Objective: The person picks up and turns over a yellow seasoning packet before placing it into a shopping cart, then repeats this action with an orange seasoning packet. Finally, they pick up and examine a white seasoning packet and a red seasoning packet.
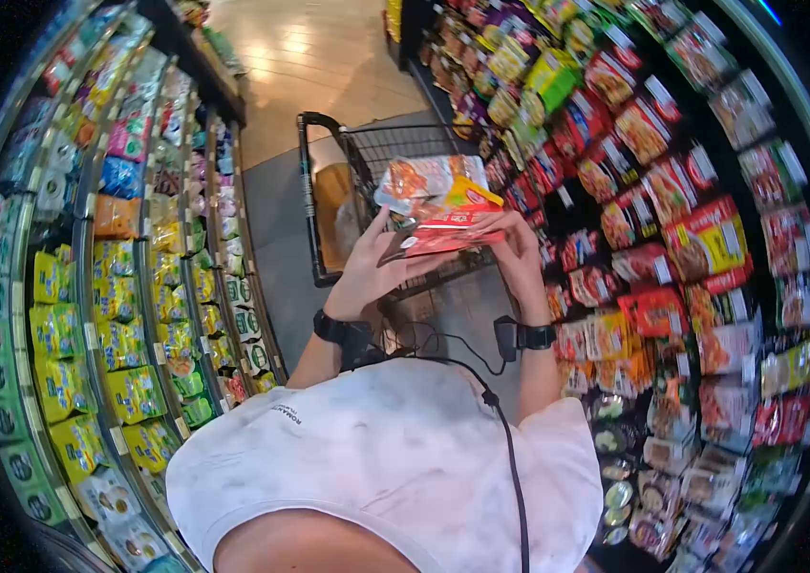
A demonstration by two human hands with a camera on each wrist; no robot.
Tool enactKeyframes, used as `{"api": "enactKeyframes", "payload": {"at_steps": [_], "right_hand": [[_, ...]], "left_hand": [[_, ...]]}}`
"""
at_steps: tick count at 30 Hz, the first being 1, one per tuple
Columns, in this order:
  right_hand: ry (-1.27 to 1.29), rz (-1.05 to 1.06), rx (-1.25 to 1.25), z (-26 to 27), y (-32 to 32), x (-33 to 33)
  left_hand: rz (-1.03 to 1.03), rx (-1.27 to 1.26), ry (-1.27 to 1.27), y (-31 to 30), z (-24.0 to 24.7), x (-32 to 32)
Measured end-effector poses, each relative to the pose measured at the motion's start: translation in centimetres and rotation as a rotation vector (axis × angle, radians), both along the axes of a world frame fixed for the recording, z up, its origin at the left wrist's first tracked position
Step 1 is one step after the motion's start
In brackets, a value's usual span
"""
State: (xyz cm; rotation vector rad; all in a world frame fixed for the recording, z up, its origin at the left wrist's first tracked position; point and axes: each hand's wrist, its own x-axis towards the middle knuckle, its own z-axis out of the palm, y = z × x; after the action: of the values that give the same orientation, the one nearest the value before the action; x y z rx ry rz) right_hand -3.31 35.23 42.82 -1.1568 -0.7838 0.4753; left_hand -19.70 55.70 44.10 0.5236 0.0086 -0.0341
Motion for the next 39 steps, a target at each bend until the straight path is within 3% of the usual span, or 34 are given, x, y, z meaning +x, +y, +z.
{"api": "enactKeyframes", "payload": {"at_steps": [2,3,6,8,10,14,19,22,25,28,31,39], "right_hand": [[-0.128,-0.039,-0.028,1.4,-2.4,-1.7],[-0.143,-0.047,-0.019,1.1,-3.9,-2.0],[-0.183,-0.173,-0.031,2.0,-8.6,-4.2],[-0.339,-0.339,-0.206,0.4,-13.1,-4.9],[-0.249,-0.441,-0.302,0.4,-17.4,-7.4],[0.08,-0.605,-0.193,-3.3,-26.4,-12.2],[0.248,-0.593,-0.234,-6.4,-35.2,-18.5],[0.247,-0.704,-0.038,-5.9,-37.3,-21.2],[0.203,-0.909,0.084,-4.2,-40.0,-23.0],[0.186,-1.079,0.149,-2.7,-42.8,-23.9],[0.197,-1.232,0.262,-3.4,-46.0,-23.8],[0.18,-1.617,0.072,0.3,-53.5,-23.2]], "left_hand": [[0.224,0.422,-0.189,-2.4,-2.1,-0.7],[0.268,1.345,-0.229,-1.5,-2.6,-0.3],[0.021,0.131,0.23,-6.1,-1.5,2.3],[-0.018,0.168,0.198,-9.1,-0.9,3.0],[-0.041,0.233,0.138,-11.9,-1.9,3.6],[-0.1,0.45,-0.009,-19.5,-0.5,2.9],[-0.416,0.714,-0.033,-28.1,-1.7,0.7],[-0.638,0.806,-0.2,-33.4,0.1,-0.8],[-0.702,0.721,-0.285,-38.8,1.5,-2.3],[-0.654,0.841,-0.322,-42.8,1.1,-1.9],[-0.746,0.887,-0.306,-45.4,0.9,-0.9],[-0.899,0.893,-0.543,-54.3,0.8,4.6]]}}
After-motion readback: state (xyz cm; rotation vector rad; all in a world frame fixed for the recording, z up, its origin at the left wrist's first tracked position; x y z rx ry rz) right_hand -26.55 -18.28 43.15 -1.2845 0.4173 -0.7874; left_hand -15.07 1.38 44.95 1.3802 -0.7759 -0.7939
